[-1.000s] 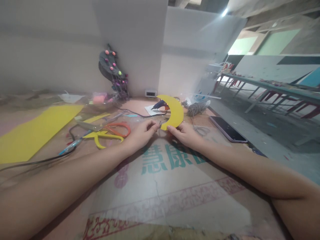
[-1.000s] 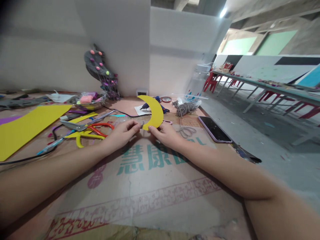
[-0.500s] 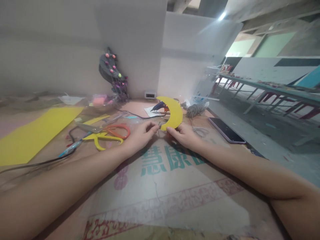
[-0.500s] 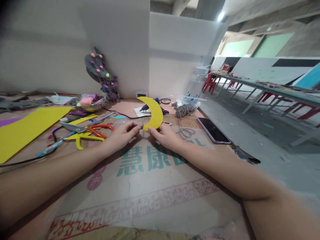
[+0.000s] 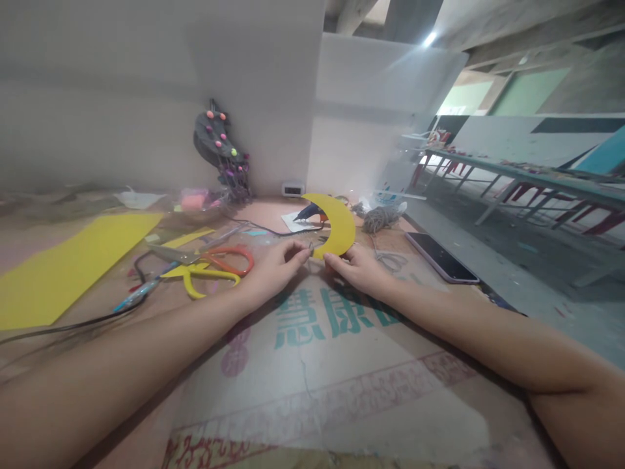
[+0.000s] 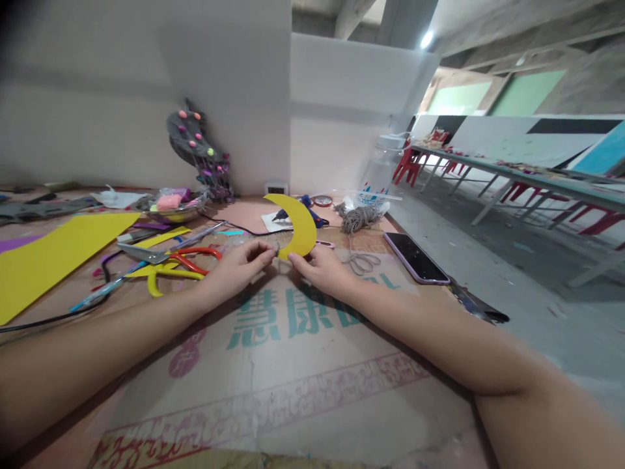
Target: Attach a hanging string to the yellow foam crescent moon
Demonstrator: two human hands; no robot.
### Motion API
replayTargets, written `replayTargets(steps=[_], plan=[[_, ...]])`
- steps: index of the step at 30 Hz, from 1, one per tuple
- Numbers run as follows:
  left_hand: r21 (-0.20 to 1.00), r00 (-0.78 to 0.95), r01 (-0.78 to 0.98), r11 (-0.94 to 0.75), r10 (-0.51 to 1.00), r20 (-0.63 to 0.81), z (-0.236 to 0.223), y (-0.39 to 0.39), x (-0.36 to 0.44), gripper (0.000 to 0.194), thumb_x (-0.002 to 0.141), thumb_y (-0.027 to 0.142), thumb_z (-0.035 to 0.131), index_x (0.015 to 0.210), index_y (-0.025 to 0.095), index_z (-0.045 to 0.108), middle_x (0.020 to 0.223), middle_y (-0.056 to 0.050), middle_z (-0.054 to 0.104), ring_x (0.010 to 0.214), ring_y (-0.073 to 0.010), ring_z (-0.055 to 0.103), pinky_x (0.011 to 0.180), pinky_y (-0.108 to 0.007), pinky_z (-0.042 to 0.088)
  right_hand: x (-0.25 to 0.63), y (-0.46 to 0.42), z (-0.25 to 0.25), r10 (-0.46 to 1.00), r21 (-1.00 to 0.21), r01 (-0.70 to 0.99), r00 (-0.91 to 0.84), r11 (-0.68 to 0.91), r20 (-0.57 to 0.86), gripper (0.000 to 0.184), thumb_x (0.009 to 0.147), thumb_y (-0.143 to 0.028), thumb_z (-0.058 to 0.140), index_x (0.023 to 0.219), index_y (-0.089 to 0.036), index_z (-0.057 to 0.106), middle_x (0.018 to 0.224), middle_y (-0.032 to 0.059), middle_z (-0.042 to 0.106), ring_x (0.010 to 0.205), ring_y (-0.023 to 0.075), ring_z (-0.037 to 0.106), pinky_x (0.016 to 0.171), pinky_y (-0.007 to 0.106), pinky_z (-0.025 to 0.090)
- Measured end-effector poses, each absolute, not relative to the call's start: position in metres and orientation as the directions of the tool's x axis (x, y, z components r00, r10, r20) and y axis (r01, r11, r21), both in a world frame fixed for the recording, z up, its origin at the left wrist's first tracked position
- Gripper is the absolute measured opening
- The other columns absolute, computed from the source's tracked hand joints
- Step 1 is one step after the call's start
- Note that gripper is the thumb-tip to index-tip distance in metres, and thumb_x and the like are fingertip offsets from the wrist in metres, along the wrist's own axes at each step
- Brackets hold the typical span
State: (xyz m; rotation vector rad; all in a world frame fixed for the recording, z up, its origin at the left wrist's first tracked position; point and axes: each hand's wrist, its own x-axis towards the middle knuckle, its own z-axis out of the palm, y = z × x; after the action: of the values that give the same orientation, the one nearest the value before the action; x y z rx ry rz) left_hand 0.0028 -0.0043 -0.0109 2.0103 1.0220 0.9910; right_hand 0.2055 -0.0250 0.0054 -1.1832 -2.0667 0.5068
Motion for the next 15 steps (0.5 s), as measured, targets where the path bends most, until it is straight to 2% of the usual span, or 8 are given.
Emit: replayTargets(steps=[4,10,15], plan=[[0.801,0.401,0.359,-0.479,0.854,0.331,-0.01,-0.004,0.003,0.028,0.092,0.043,0.049,0.092,0.018,0.061,0.084,-0.001,0.065,0.073,-0.0161,0.056,0.064,-0.026,0.041,0.206,-0.025,0.005,0.853,-0.617,0.589,-0.352,0.522,0.385,0.033,0.09,-0.034,0.048,0.064,-0.016,0.058,0.058,0.0009,0.059,0.061,0.0145,0.056,0.06,0.024,0.043],[0.803,0.401,0.362,-0.474,0.857,0.325,-0.011,-0.003,0.002,0.026,0.092,0.04,0.05,0.093,0.017,0.062,0.089,-0.002,0.066,0.076,-0.0158,0.057,0.068,-0.026,0.042,0.21,-0.023,-0.005,0.877,-0.734,0.484,-0.213,0.477,0.43,0.028,0.091,-0.041,0.05,0.083,-0.016,0.059,0.071,0.0035,0.064,0.064,0.0145,0.058,0.06,0.025,0.045],[0.827,0.396,0.343,-0.446,0.867,0.303,-0.013,-0.003,0.002,0.03,0.09,0.044,0.051,0.1,0.017,0.063,0.089,-0.003,0.067,0.077,-0.0169,0.059,0.067,-0.026,0.044,0.21,-0.021,-0.007,0.856,-0.692,0.515,-0.204,0.507,0.475,0.019,0.086,-0.035,0.057,0.084,-0.016,0.059,0.073,0.0028,0.065,0.066,0.0145,0.058,0.062,0.025,0.046]])
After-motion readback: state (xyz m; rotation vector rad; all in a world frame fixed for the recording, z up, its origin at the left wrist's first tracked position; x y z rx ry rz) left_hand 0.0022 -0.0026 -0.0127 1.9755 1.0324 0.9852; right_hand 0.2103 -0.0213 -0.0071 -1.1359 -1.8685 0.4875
